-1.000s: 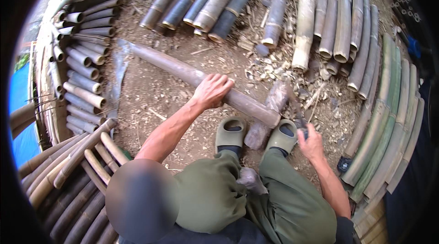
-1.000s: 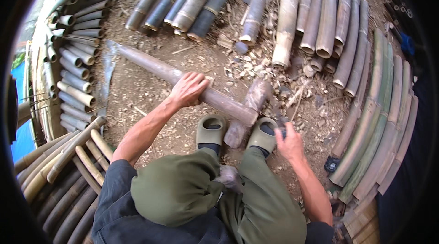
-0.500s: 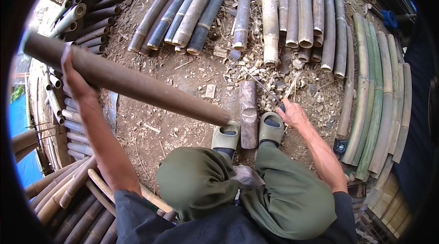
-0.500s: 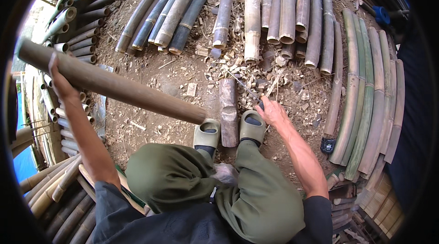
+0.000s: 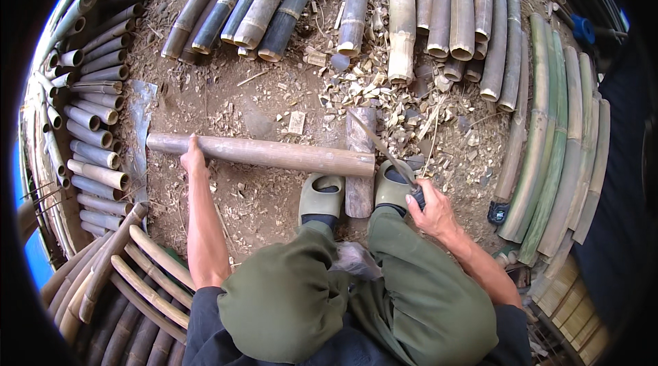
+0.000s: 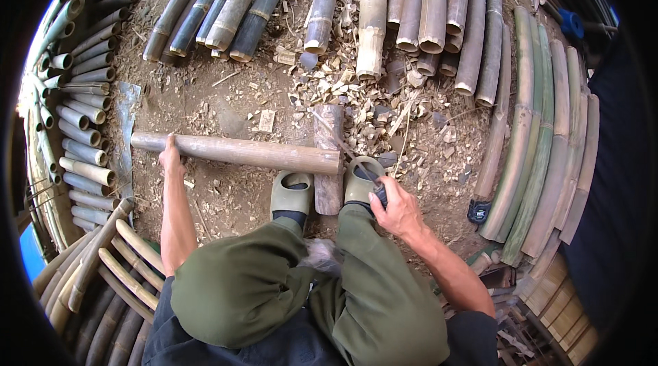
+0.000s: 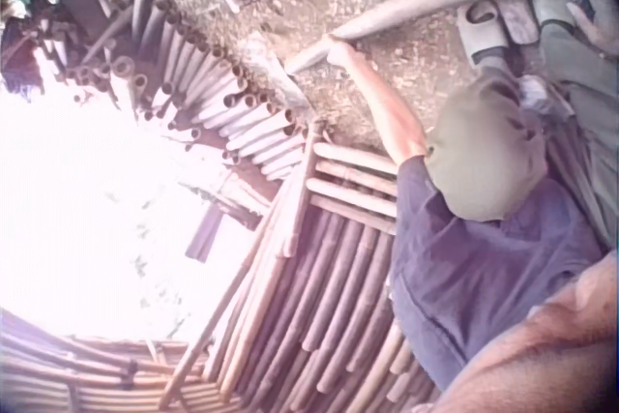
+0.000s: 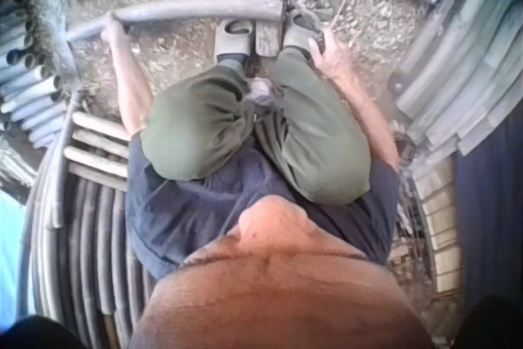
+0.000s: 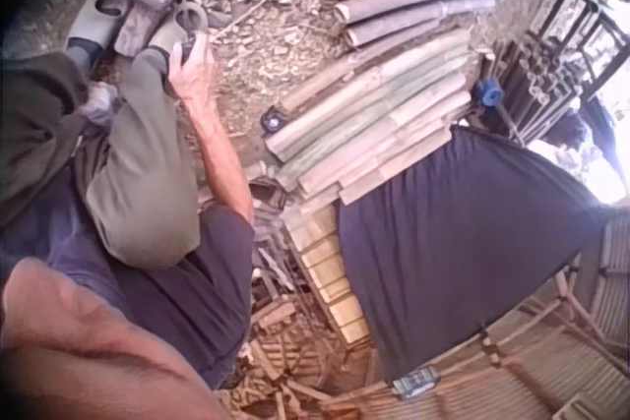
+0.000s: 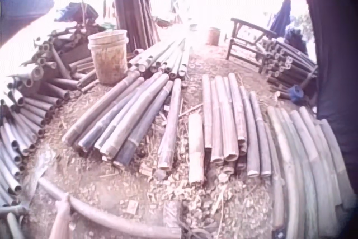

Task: The person shaves a bamboo pole with a machete while sitting on the ground. The person moves the bamboo pole, uses the blade to remove thin layers of bark, and then places the pole aside with other similar bamboo poles.

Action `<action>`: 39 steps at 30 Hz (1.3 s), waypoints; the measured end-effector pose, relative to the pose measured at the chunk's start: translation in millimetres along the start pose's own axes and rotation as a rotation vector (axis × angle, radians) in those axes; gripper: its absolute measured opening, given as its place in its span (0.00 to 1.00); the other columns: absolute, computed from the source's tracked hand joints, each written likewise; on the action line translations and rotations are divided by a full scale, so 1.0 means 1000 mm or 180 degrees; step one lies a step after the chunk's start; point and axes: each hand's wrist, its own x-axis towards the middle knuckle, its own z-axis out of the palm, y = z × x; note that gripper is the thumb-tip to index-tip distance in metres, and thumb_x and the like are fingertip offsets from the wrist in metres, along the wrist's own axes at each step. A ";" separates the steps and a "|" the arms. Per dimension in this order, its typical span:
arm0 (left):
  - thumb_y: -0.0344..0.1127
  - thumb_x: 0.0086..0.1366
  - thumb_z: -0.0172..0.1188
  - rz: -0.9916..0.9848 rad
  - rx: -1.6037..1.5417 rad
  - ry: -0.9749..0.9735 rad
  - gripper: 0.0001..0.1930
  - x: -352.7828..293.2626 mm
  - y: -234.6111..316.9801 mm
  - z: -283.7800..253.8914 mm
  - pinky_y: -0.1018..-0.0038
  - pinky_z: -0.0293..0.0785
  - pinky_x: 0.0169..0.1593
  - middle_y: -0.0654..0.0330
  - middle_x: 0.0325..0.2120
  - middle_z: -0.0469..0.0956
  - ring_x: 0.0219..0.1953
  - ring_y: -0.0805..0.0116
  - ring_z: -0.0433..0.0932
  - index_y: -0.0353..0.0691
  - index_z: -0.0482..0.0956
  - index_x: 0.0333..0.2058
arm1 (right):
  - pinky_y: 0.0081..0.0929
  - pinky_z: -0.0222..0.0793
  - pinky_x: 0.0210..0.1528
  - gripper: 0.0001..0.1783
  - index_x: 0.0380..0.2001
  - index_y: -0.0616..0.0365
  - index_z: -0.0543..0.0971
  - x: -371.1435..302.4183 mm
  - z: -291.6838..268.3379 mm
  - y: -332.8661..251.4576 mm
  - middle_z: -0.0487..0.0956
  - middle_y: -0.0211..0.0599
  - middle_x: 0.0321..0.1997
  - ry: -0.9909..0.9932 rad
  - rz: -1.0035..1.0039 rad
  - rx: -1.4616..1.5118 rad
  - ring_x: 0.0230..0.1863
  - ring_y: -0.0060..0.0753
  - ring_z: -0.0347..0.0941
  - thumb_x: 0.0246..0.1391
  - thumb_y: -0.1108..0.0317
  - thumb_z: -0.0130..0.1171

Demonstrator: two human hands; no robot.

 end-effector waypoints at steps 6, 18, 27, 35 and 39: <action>0.54 0.51 0.74 0.2964 0.3110 -0.1186 0.52 -0.099 0.018 0.079 0.51 0.49 0.74 0.42 0.69 0.58 0.70 0.47 0.58 0.38 0.58 0.69 | 0.55 0.77 0.37 0.21 0.49 0.62 0.70 0.036 0.042 0.012 0.81 0.60 0.38 -0.0153 0.0014 -0.0554 0.35 0.67 0.80 0.61 0.58 0.60; 0.46 0.39 0.70 0.3531 0.4908 -0.3458 0.27 -0.088 0.003 0.142 0.58 0.80 0.45 0.53 0.35 0.84 0.40 0.52 0.83 0.43 0.79 0.41 | 0.45 0.79 0.27 0.18 0.43 0.64 0.71 0.094 0.079 0.017 0.80 0.56 0.32 -0.0595 -0.0242 -0.1151 0.29 0.56 0.81 0.60 0.61 0.60; 0.44 0.38 0.69 0.3562 0.4813 -0.3442 0.26 -0.083 -0.009 0.155 0.57 0.79 0.44 0.53 0.35 0.83 0.40 0.52 0.83 0.45 0.79 0.41 | 0.42 0.79 0.27 0.17 0.44 0.64 0.71 0.098 0.076 0.007 0.79 0.52 0.29 0.0627 -0.1569 0.0138 0.27 0.57 0.80 0.59 0.64 0.62; 0.44 0.38 0.69 0.3523 0.4773 -0.3317 0.26 -0.073 0.018 0.133 0.58 0.80 0.43 0.54 0.35 0.84 0.40 0.53 0.83 0.45 0.79 0.40 | 0.40 0.79 0.27 0.16 0.44 0.63 0.71 0.109 0.057 -0.058 0.80 0.55 0.31 0.0302 -0.1257 0.0052 0.26 0.53 0.81 0.60 0.64 0.61; 0.44 0.38 0.69 0.3630 0.4827 -0.3295 0.27 -0.076 0.017 0.133 0.58 0.80 0.43 0.53 0.35 0.84 0.39 0.53 0.84 0.45 0.79 0.41 | 0.43 0.77 0.28 0.16 0.44 0.63 0.71 0.106 0.076 -0.003 0.81 0.53 0.32 0.0044 -0.1001 -0.0994 0.30 0.55 0.81 0.60 0.63 0.61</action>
